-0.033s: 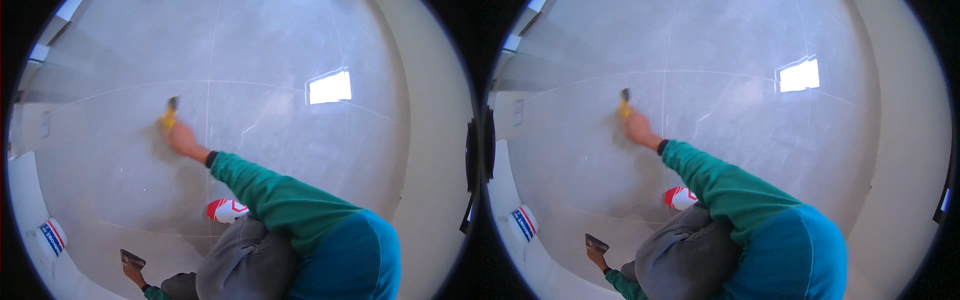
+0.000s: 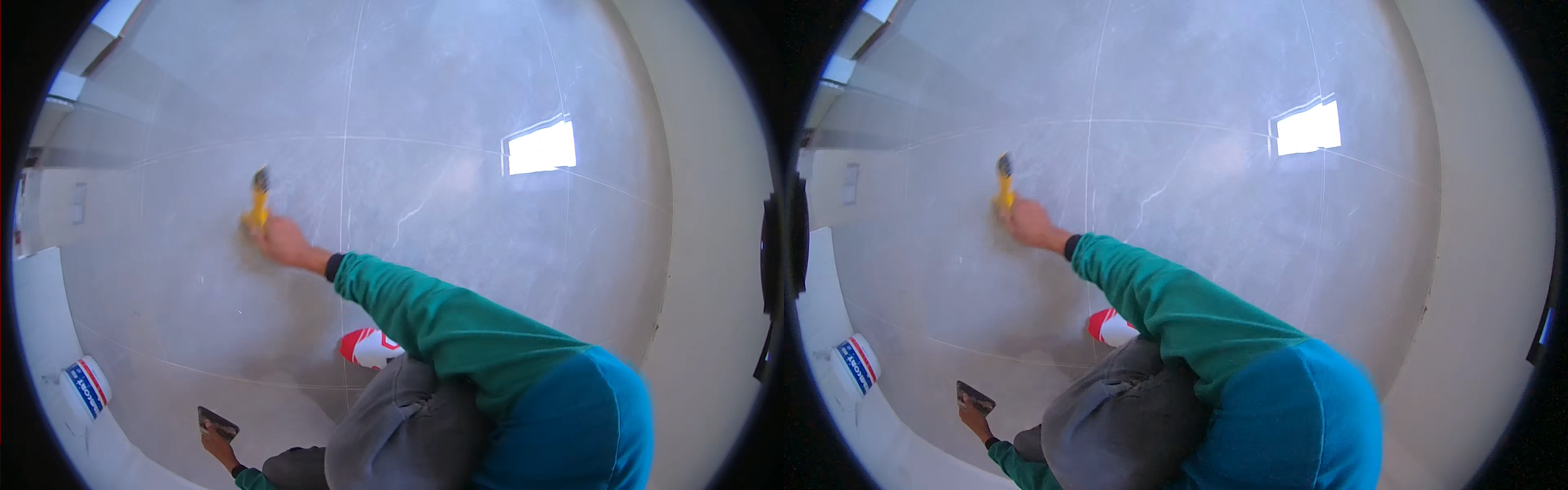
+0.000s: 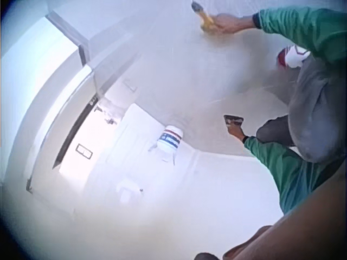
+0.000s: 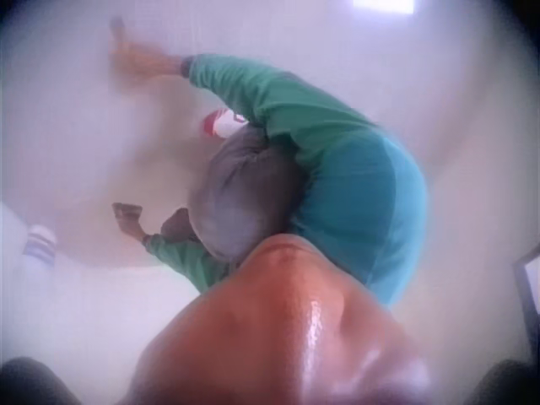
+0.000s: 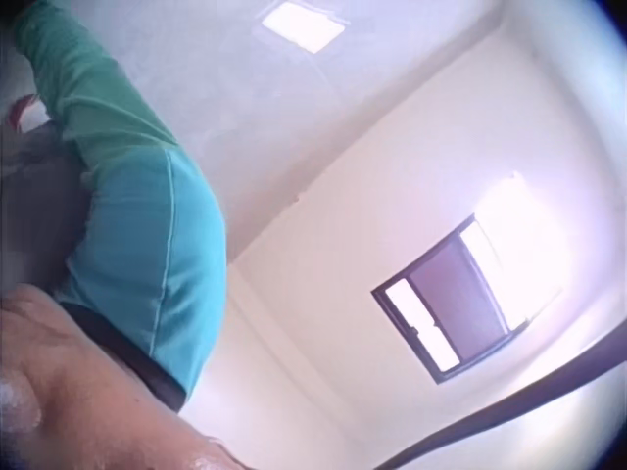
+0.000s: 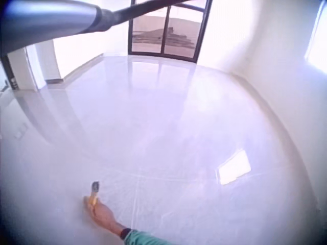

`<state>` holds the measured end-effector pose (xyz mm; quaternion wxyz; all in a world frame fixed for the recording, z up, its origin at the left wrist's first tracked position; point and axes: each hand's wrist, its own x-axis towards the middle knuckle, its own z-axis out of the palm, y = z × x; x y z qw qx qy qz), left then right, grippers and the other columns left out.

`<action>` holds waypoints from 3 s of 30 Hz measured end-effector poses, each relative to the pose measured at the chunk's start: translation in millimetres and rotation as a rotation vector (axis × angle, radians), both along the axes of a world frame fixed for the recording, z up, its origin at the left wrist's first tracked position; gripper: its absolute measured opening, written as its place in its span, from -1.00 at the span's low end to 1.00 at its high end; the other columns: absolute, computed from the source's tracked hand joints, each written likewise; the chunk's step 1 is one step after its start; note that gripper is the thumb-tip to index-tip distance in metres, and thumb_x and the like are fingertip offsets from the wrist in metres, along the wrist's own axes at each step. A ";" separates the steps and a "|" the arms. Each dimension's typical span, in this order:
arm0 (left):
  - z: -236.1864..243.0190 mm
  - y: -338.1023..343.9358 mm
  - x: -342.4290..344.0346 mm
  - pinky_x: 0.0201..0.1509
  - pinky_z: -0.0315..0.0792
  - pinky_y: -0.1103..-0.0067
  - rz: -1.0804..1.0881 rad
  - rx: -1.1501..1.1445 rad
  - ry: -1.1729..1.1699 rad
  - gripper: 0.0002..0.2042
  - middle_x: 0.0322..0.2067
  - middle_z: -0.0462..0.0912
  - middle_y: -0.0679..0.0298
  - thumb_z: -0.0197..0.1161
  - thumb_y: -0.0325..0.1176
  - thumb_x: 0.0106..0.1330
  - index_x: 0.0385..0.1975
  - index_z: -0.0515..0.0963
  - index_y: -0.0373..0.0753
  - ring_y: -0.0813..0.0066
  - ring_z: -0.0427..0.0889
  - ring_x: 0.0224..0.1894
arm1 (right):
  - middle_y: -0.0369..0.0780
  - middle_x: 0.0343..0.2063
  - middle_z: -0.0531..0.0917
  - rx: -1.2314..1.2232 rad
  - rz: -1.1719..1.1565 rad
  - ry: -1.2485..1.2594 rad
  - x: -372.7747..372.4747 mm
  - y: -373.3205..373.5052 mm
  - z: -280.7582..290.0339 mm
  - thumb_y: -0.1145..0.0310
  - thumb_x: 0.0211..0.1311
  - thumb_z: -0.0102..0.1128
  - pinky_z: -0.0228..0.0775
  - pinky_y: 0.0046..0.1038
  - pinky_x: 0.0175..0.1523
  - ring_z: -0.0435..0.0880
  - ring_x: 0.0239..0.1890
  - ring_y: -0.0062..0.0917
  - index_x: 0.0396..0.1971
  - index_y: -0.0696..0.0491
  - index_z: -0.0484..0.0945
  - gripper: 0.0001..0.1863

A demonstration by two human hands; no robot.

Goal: Applying sealant or grout to the joints and surface of floor tiles using a brush and a trowel.

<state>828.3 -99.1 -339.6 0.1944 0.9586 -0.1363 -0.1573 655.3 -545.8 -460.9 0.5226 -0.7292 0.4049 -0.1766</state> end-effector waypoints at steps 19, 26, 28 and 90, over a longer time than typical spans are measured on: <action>0.8 45.1 10.0 -0.25 0.28 0.33 -0.078 0.065 -0.027 -0.57 -0.40 0.47 -0.11 -0.11 -0.12 0.21 -0.39 0.40 -0.50 0.01 0.44 -0.35 | -0.13 -0.47 0.43 -0.757 -0.912 0.709 -385.7 -158.7 -45.5 0.23 -0.05 0.00 0.30 -0.34 -0.34 0.44 -0.39 -0.30 -0.40 0.08 0.41 -0.75; 27.3 6.0 -6.7 -0.39 0.31 0.41 -0.102 -0.097 -0.152 -0.59 -0.54 0.49 0.05 -0.06 -0.12 0.20 -0.47 0.41 -0.47 0.24 0.44 -0.49 | -0.02 -0.31 0.37 -0.364 -0.148 0.024 -21.5 36.9 1.1 0.40 -0.12 0.02 0.30 -0.24 -0.20 0.41 -0.27 -0.16 -0.26 0.17 0.31 -0.66; 43.5 8.3 -17.3 -0.40 0.30 0.43 0.013 -0.164 -0.134 -0.60 -0.56 0.48 0.09 -0.06 -0.14 0.20 -0.47 0.41 -0.47 0.29 0.42 -0.50 | -0.02 -0.30 0.40 -0.265 0.267 -0.012 31.5 92.8 20.5 0.38 -0.12 0.01 0.32 -0.22 -0.24 0.43 -0.29 -0.14 -0.27 0.16 0.34 -0.67; 168.7 133.7 -184.2 -0.57 0.21 0.63 0.202 -0.423 -0.336 -0.79 -0.65 0.40 0.19 0.03 -0.36 0.12 -0.59 0.40 -0.42 0.51 0.34 -0.62 | -0.13 -0.68 0.51 -0.358 1.028 -0.149 171.1 381.7 48.9 0.12 -0.01 0.06 0.31 -0.41 -0.51 0.49 -0.63 -0.35 -0.68 0.19 0.44 -0.61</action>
